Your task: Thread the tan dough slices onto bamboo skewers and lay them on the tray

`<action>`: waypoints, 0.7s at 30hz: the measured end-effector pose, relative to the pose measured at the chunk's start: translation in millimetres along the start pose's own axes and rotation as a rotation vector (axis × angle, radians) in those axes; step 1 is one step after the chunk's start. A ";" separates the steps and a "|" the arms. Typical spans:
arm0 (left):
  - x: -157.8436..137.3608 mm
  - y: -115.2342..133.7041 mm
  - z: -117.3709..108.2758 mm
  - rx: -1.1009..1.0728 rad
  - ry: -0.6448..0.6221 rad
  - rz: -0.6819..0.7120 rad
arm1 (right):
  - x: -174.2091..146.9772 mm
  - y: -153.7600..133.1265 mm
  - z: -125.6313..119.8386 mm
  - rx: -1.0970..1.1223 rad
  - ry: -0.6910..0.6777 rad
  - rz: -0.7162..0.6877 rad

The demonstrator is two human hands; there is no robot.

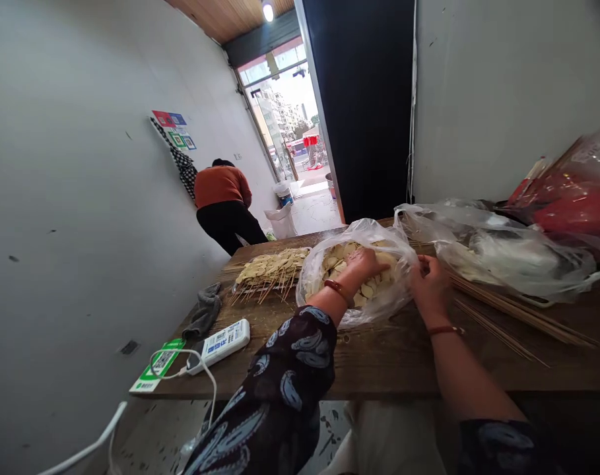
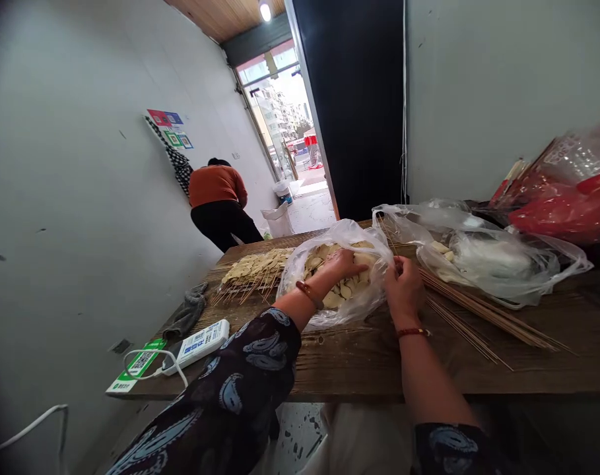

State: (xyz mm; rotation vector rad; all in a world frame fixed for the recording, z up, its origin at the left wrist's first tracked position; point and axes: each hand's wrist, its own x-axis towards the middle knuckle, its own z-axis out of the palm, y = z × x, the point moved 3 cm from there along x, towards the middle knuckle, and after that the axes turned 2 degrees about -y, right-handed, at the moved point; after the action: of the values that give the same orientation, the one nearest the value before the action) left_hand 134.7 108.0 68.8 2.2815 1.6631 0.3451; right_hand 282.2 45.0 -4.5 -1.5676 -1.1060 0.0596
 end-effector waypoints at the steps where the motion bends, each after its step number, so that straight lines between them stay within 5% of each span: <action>1: -0.2 1.6 -0.6 0.070 -0.009 -0.018 | -0.2 0.0 0.0 0.005 0.001 0.001; 9: 1.2 3.0 -1.5 0.128 -0.027 -0.052 | -1.2 4.4 1.7 0.021 -0.009 0.022; 21: -26.3 14.4 4.5 0.068 0.055 0.150 | 0.9 15.5 6.2 0.083 0.007 0.040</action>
State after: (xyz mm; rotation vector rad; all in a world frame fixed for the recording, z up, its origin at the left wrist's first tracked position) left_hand 141.1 78.3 69.5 2.4754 1.5546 0.3931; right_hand 288.5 51.9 -18.5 -1.5144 -1.0533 0.1255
